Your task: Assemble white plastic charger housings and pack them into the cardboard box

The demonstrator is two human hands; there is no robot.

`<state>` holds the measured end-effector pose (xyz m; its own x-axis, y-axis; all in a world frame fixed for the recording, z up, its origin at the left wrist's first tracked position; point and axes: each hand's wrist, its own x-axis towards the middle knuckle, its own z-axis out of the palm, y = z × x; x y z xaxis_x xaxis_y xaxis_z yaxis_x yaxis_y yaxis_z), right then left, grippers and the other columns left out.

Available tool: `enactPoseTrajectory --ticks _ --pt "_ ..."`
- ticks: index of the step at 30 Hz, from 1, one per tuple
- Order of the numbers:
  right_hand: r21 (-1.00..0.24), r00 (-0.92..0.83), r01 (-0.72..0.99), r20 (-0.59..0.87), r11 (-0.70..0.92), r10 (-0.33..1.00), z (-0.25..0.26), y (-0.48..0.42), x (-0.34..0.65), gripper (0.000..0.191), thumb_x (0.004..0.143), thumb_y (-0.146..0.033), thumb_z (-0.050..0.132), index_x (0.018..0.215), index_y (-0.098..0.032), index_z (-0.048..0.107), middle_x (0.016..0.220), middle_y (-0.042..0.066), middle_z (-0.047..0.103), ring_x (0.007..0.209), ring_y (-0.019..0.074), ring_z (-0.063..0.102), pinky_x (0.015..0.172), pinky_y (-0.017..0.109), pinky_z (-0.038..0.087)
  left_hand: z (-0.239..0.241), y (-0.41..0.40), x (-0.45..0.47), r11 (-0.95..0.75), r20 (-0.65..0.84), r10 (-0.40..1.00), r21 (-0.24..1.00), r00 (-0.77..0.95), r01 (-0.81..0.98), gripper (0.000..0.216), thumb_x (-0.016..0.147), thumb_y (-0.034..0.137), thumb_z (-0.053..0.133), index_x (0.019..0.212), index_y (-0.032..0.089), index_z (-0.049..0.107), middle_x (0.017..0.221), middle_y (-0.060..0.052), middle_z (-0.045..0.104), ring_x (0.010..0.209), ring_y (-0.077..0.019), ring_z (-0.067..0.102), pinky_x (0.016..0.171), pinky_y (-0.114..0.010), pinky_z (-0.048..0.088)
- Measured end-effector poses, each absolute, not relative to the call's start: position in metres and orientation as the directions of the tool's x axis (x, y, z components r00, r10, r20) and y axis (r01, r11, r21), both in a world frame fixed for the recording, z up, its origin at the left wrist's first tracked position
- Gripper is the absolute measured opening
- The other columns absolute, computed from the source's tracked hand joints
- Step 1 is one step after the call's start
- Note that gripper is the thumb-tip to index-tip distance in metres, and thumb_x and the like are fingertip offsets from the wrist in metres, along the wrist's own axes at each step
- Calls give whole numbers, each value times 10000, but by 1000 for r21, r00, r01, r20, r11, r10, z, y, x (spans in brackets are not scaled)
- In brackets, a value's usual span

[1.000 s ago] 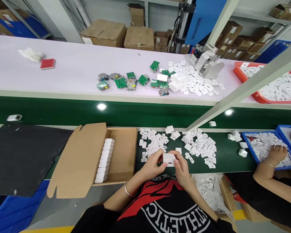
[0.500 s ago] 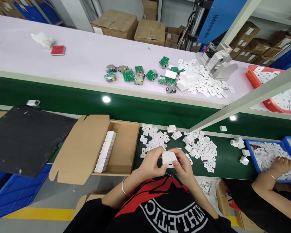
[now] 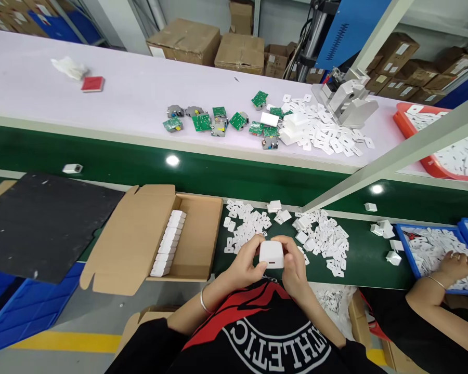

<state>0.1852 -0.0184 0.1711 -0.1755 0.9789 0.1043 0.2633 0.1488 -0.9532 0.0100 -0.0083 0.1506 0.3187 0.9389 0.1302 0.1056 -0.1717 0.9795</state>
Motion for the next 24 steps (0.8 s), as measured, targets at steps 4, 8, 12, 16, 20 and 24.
enactPoseTrajectory --ticks 4,8,12,16,20,24 --pt "-956 -170 209 173 207 970 173 -25 185 806 988 -826 213 1357 -231 613 1112 119 666 880 266 660 739 393 558 149 -9 15 -297 276 929 953 245 53 647 873 862 377 934 224 461 807 -18 478 698 -185 442 646 -354 380" --pt "-907 -250 278 249 316 936 182 -24 188 768 977 -820 326 1393 -232 592 1155 133 679 923 285 666 780 421 569 148 -9 18 -407 398 903 913 162 21 605 875 829 394 953 234 470 796 -21 483 695 -203 478 648 -378 409" --pt "-874 -284 330 269 358 920 187 -22 191 665 991 -755 418 1361 -231 595 1153 139 704 862 268 676 714 396 571 151 -11 19 -410 398 904 911 155 52 606 876 834 372 934 237 464 780 -14 482 671 -194 472 632 -372 402" --pt "-902 -234 306 240 305 942 184 -22 190 600 1005 -710 445 1322 -223 594 1073 119 712 788 241 674 646 360 553 158 -11 18 -337 317 925 939 211 64 619 894 840 365 922 228 459 787 -6 473 667 -172 446 618 -341 382" --pt "-936 -173 267 190 231 966 182 -19 187 499 1061 -627 387 1266 -228 603 983 79 704 723 211 641 617 335 515 163 -10 18 -214 185 954 971 235 105 545 914 771 463 890 226 444 751 28 437 635 -137 384 581 -291 324" --pt "-947 -163 281 115 158 980 183 -16 186 462 1068 -607 384 1197 -230 618 929 57 697 735 211 639 638 334 518 164 -10 21 -105 77 970 988 229 112 460 942 678 469 862 225 442 731 38 432 640 -130 388 584 -267 329"
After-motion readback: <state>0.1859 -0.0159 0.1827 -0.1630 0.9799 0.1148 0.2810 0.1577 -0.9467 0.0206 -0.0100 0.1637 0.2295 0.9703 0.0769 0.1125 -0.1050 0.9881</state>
